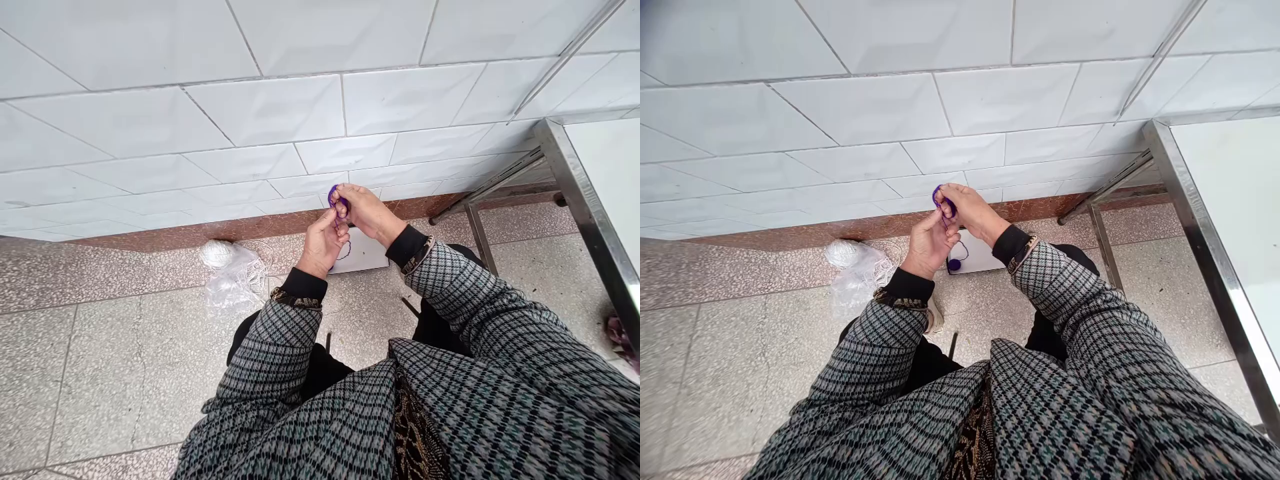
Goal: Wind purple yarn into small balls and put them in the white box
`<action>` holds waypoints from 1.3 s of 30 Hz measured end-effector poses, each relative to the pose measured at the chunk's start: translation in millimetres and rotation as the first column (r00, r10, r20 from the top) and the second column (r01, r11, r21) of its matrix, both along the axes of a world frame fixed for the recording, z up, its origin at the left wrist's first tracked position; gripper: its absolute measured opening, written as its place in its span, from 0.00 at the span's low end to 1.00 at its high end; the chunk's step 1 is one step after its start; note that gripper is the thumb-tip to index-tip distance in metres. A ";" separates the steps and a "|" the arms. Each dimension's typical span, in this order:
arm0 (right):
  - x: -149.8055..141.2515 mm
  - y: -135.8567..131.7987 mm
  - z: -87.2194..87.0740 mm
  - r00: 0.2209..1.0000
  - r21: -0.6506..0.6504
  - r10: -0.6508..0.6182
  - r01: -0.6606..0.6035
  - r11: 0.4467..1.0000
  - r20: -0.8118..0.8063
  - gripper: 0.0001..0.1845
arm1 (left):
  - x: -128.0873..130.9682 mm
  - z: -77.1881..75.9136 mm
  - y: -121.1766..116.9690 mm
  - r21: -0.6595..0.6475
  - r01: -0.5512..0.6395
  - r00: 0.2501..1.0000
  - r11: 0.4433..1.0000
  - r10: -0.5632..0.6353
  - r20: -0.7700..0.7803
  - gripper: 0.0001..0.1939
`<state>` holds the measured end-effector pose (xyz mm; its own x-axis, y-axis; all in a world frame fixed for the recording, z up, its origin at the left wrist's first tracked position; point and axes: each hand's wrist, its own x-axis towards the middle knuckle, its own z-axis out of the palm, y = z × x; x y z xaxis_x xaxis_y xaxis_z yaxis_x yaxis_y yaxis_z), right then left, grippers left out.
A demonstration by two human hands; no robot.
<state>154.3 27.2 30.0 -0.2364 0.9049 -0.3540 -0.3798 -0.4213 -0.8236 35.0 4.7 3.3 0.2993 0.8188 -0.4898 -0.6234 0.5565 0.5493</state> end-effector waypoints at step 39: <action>10.1 2.6 -6.7 1.000 -0.014 -0.015 0.016 1.000 0.021 0.25 | -17.7 -0.1 5.6 0.097 -0.121 0.953 0.988 0.143 -0.269 0.16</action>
